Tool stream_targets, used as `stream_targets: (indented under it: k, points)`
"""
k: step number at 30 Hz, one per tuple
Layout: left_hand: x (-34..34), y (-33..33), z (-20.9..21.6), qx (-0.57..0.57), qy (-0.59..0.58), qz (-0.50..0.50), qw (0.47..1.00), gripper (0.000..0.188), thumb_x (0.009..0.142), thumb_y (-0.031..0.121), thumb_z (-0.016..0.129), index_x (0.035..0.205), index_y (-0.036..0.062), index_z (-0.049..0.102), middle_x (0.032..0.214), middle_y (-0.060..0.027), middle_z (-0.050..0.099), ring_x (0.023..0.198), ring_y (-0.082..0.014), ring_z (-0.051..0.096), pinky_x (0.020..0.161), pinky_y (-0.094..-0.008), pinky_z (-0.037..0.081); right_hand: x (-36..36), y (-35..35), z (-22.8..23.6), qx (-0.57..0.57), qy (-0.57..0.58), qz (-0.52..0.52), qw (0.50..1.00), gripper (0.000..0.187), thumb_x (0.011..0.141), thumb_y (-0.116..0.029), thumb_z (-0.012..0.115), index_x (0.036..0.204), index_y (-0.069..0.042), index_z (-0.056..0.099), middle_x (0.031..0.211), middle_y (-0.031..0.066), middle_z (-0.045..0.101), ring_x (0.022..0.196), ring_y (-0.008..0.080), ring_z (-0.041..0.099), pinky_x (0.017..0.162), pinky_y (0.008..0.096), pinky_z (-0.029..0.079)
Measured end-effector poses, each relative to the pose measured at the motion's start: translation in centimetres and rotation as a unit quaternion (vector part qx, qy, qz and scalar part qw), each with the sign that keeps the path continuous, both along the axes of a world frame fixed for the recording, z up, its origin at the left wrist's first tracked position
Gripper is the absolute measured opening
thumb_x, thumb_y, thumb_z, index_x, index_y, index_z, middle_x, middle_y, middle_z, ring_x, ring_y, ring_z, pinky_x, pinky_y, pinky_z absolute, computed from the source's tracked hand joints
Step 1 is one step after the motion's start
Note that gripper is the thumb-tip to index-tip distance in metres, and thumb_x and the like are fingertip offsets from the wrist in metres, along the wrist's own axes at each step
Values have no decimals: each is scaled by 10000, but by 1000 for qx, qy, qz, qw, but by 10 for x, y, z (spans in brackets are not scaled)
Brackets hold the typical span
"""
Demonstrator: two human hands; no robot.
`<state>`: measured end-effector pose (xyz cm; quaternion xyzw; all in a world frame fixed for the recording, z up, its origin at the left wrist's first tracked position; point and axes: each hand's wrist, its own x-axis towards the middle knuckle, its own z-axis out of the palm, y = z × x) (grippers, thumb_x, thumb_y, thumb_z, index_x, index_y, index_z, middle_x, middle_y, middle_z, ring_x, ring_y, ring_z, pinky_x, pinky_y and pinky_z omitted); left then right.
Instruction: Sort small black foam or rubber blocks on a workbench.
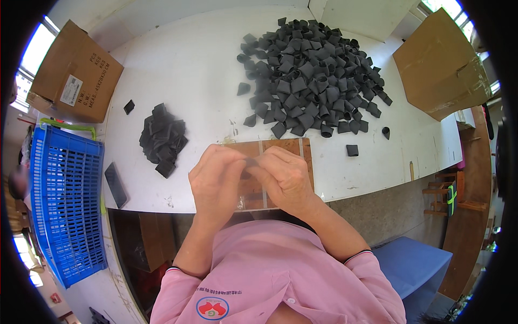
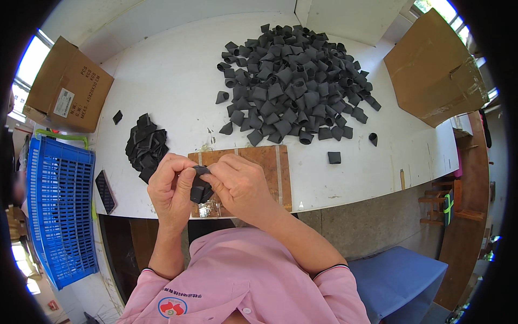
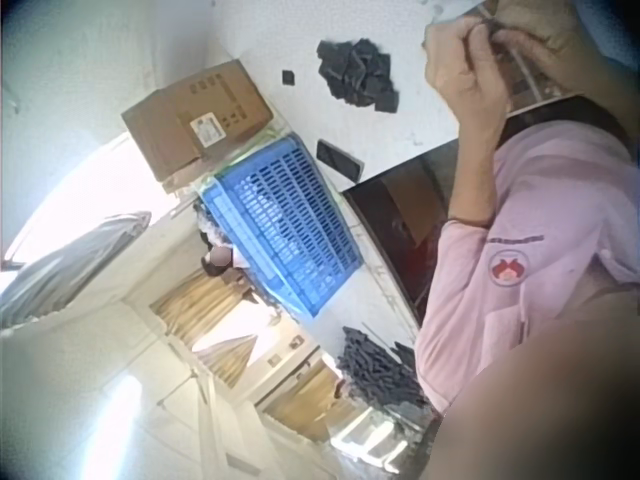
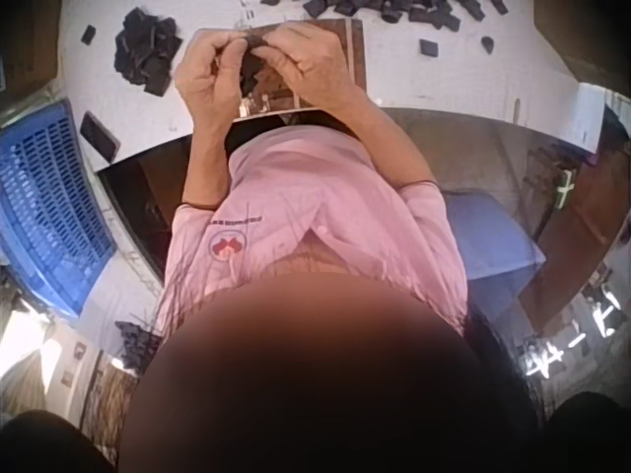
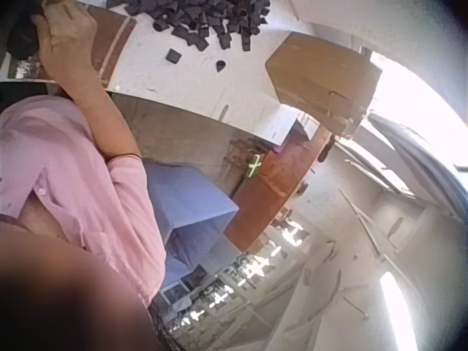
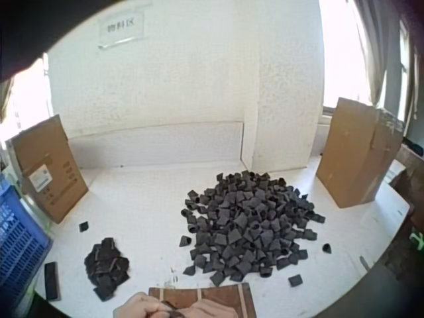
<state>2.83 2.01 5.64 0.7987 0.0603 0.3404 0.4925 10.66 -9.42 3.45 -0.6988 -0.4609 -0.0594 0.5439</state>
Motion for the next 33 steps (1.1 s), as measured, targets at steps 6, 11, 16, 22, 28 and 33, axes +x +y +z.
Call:
stream_targets:
  k: [6,11,16,22,28,33]
  points:
    - [-1,6,-17,17,-39,-14,999,46,787,18,595,821,-14,592,727,-55,545,618,-120,480,530,-206,367,-1,7,-16,8,-84,-32,996,118,698,-67,629,689,-29,518,610,65,458,539,231,482,459,324,385]
    - [-4,8,-15,54,-33,-6,998,172,699,-98,573,834,5,602,719,-67,556,611,-141,519,536,-228,415,-3,4,-7,-20,-76,-33,996,114,717,-80,635,720,-25,535,616,61,470,542,213,495,459,307,393]
    - [-10,13,-20,-335,-72,-101,934,127,848,103,544,881,-16,571,782,-57,536,698,-126,465,636,-234,378,-1,-14,9,35,292,25,955,130,797,-45,588,914,13,584,771,72,602,639,93,571,551,212,438]
    - [-5,-1,-8,-139,-29,-48,989,198,818,96,584,964,-35,554,852,-70,549,753,-110,493,704,-228,404,-10,-17,9,-13,240,3,971,118,803,-25,572,913,17,572,768,79,592,666,118,582,559,211,446]
    - [-5,-7,-8,-153,-19,-22,988,88,784,46,614,828,-30,602,831,-86,565,764,-125,516,719,-241,410,-12,-20,7,2,234,-19,972,115,797,-6,564,910,14,565,763,82,575,622,128,560,530,224,436]
    - [-11,3,-5,-485,-87,-110,863,137,833,123,571,874,-7,564,835,-91,546,792,-162,506,712,-268,420,-14,-20,18,-11,131,-37,991,156,765,3,584,919,1,561,757,83,549,604,144,550,492,232,428]
